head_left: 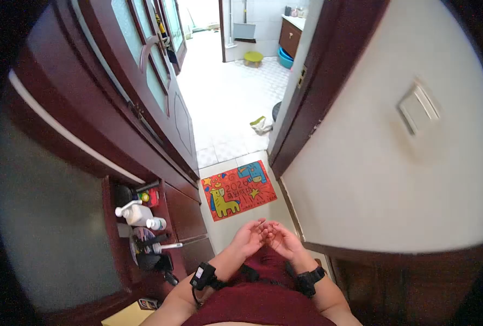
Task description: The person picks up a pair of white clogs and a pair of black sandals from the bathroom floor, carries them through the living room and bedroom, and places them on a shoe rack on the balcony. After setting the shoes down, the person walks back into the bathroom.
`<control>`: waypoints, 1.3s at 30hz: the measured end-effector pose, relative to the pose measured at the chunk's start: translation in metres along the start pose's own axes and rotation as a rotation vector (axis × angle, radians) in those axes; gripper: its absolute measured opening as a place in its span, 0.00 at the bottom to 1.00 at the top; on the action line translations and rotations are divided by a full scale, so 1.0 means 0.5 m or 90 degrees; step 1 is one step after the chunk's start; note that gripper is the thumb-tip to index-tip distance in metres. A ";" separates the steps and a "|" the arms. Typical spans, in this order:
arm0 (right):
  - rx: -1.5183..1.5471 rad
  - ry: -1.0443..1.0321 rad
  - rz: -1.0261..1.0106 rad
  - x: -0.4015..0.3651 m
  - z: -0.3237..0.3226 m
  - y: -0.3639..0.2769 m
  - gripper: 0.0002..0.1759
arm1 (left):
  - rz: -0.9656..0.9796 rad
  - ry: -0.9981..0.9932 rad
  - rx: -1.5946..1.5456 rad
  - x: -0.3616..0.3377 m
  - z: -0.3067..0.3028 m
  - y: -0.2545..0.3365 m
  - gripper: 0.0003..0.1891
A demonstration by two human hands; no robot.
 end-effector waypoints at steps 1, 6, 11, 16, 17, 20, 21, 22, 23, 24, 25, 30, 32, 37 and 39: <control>-0.021 0.010 0.021 0.041 0.006 -0.019 0.10 | 0.017 0.008 -0.010 0.022 0.002 0.031 0.12; -0.095 0.001 0.134 0.238 0.088 -0.134 0.11 | 0.114 0.013 -0.075 0.139 0.041 0.201 0.11; -0.169 -0.052 0.187 0.427 0.241 -0.272 0.11 | 0.197 -0.006 -0.150 0.239 0.143 0.392 0.10; -0.227 -0.057 0.242 0.584 0.371 -0.363 0.11 | 0.256 -0.057 -0.203 0.307 0.227 0.559 0.11; -0.233 -0.057 0.252 0.614 0.384 -0.372 0.12 | 0.272 -0.046 -0.200 0.319 0.231 0.590 0.11; -0.218 -0.065 0.297 0.719 0.411 -0.385 0.11 | 0.286 -0.004 -0.187 0.360 0.231 0.686 0.10; -0.216 -0.074 0.313 0.757 0.418 -0.389 0.11 | 0.291 0.002 -0.183 0.376 0.233 0.721 0.10; -0.203 -0.064 0.302 0.798 0.428 -0.395 0.11 | 0.296 0.007 -0.177 0.388 0.238 0.763 0.10; -0.208 -0.073 0.299 0.841 0.437 -0.407 0.11 | 0.300 0.012 -0.172 0.401 0.241 0.803 0.10; -0.212 -0.081 0.296 0.875 0.460 -0.417 0.11 | 0.292 0.026 -0.177 0.413 0.252 0.842 0.10; -0.218 -0.088 0.290 0.910 0.481 -0.429 0.12 | 0.289 0.009 -0.166 0.436 0.258 0.882 0.09; -0.193 -0.042 0.235 1.071 0.606 -0.497 0.10 | 0.256 -0.044 -0.156 0.522 0.301 1.092 0.10; -0.191 -0.051 0.224 1.143 0.637 -0.522 0.10 | 0.237 -0.023 -0.120 0.544 0.322 1.176 0.10; -0.122 -0.067 0.211 1.296 0.694 -0.569 0.11 | 0.196 -0.027 -0.085 0.610 0.362 1.334 0.10; -0.121 -0.053 0.202 1.363 0.714 -0.599 0.10 | 0.185 -0.009 -0.089 0.652 0.362 1.401 0.11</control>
Point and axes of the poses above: each hand's wrist, its own x-axis towards the middle knuckle, its own z-axis out of the palm, y = z × x, the point moved 7 cm from there along x, towards the middle knuckle, and after that the axes turned 7 degrees about x, right-handed, at the moved point
